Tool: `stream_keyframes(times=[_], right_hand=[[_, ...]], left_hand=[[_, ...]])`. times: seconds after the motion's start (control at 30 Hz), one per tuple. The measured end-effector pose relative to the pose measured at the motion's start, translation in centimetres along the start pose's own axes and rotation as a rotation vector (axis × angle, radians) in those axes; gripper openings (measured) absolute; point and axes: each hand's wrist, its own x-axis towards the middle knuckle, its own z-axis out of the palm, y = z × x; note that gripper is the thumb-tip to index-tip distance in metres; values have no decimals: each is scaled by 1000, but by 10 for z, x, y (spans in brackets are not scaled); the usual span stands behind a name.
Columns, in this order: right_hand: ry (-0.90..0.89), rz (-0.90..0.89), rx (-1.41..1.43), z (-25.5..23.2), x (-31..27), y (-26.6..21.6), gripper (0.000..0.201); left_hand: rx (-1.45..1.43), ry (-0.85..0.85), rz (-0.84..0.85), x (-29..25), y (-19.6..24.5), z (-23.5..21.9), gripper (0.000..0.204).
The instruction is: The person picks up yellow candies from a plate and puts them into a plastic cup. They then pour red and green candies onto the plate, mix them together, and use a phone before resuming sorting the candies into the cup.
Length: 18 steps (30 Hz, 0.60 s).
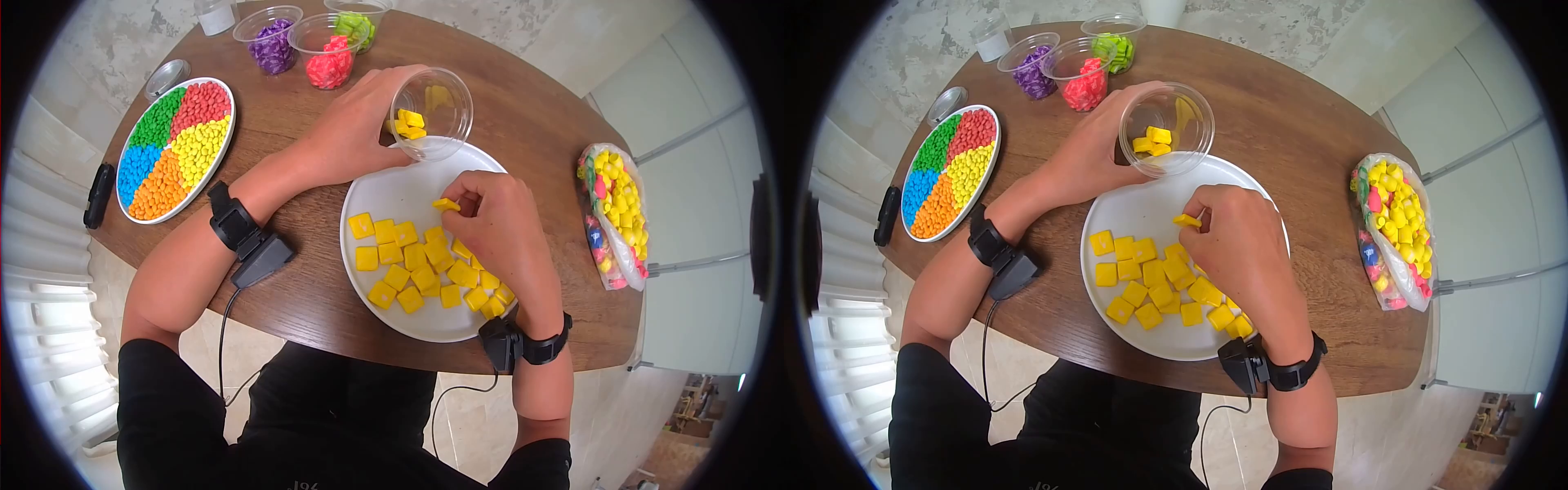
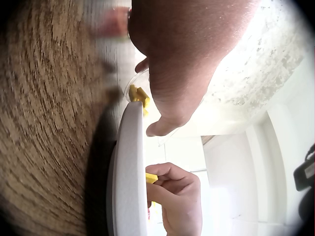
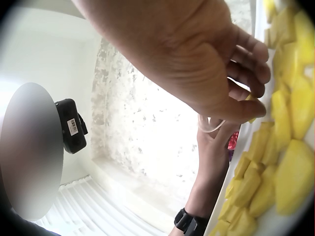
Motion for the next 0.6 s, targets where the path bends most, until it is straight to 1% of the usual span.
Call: stream_keyframes(times=[0.27, 0.43, 0.6], right_hand=[[-27, 2, -33, 0, 1, 0, 18], [42, -37, 14, 2, 1, 2, 17], [35, -13, 22, -1, 1, -1, 16]], left_hand=[[-3, -13, -19, 0, 3, -2, 94], [1, -3, -1, 0, 1, -1, 94], [-4, -4, 0, 0, 1, 0, 93]])
